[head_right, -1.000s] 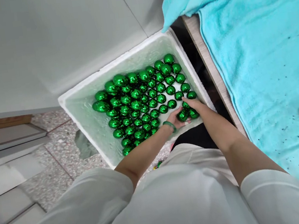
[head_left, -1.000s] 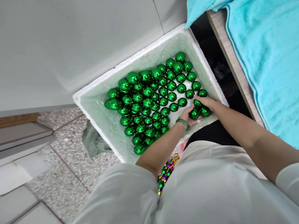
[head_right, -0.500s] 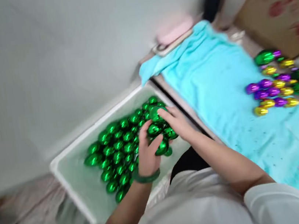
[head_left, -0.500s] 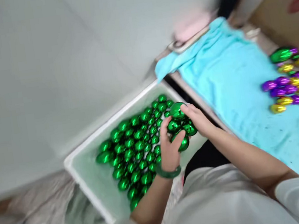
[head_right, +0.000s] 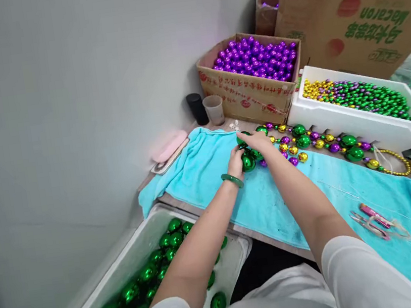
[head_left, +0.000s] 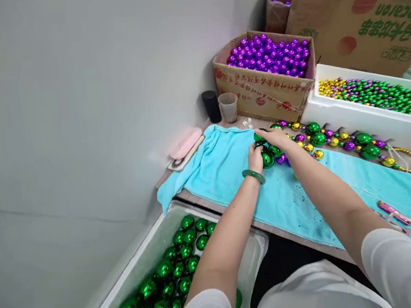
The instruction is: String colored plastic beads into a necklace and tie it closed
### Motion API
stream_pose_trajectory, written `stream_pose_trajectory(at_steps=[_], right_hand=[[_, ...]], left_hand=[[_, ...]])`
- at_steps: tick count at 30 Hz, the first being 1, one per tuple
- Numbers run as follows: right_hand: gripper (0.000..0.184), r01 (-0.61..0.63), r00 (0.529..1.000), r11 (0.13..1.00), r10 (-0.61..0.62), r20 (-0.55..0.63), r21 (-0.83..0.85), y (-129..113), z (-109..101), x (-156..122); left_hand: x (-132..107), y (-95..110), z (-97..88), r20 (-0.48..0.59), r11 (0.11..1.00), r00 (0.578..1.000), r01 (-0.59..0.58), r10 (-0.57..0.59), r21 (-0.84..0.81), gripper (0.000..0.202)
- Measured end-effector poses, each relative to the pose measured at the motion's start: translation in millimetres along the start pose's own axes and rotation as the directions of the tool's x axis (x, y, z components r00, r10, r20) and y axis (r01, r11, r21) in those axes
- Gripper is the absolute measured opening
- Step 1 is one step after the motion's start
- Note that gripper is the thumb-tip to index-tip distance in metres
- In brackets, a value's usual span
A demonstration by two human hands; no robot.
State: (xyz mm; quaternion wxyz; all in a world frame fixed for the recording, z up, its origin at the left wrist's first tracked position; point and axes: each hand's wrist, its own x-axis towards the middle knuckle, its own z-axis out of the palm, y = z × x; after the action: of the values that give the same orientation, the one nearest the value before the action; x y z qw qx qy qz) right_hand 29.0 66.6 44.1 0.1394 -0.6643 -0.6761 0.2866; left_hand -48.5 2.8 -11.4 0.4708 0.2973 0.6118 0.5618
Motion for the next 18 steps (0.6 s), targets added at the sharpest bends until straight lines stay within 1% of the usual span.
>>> stream_pose_trajectory(at_steps=[2, 5, 6, 8, 10, 12, 15, 16, 18], right_hand=[[0.072, -0.048, 0.999, 0.998, 0.049, 0.021, -0.039, 6, -1, 10], [0.073, -0.076, 0.996, 0.993, 0.080, 0.045, -0.086, 16, 0, 15], [0.072, -0.076, 0.996, 0.992, 0.081, 0.047, -0.100, 19, 0, 15], [0.069, -0.071, 0.996, 0.990, 0.077, 0.042, -0.124, 24, 1, 15], [0.063, -0.065, 0.997, 0.988, 0.071, 0.037, -0.137, 28, 0, 15], [0.057, -0.057, 0.998, 0.989, 0.062, 0.032, -0.137, 31, -2, 15], [0.053, -0.033, 0.999, 0.992, 0.035, 0.009, -0.119, 36, -4, 14], [0.053, -0.025, 1.000, 0.993, 0.025, -0.002, -0.111, 38, -4, 13], [0.053, 0.002, 0.999, 0.996, -0.005, -0.035, -0.094, 43, -5, 10]], left_hand=[[3, -7, 10.3, -0.023, 0.999, 1.000, -0.008, 0.009, 0.040, 0.039], [0, -13, 19.6, -0.065, 0.994, 0.997, -0.020, 0.028, 0.111, 0.044], [-3, -15, 22.1, -0.072, 0.990, 0.996, -0.036, 0.047, 0.140, 0.046], [-9, -17, 26.6, -0.067, 0.965, 0.990, -0.106, 0.125, 0.238, 0.051], [-14, -18, 29.8, -0.041, 0.904, 0.974, -0.191, 0.223, 0.381, 0.056], [-18, -19, 31.7, -0.014, 0.820, 0.957, -0.242, 0.291, 0.519, 0.061], [-21, -21, 33.4, -0.006, 0.707, 0.942, -0.247, 0.336, 0.663, 0.062], [-22, -21, 33.8, -0.017, 0.673, 0.937, -0.237, 0.348, 0.700, 0.061], [-22, -20, 32.9, -0.075, 0.632, 0.926, -0.193, 0.371, 0.750, 0.061]])
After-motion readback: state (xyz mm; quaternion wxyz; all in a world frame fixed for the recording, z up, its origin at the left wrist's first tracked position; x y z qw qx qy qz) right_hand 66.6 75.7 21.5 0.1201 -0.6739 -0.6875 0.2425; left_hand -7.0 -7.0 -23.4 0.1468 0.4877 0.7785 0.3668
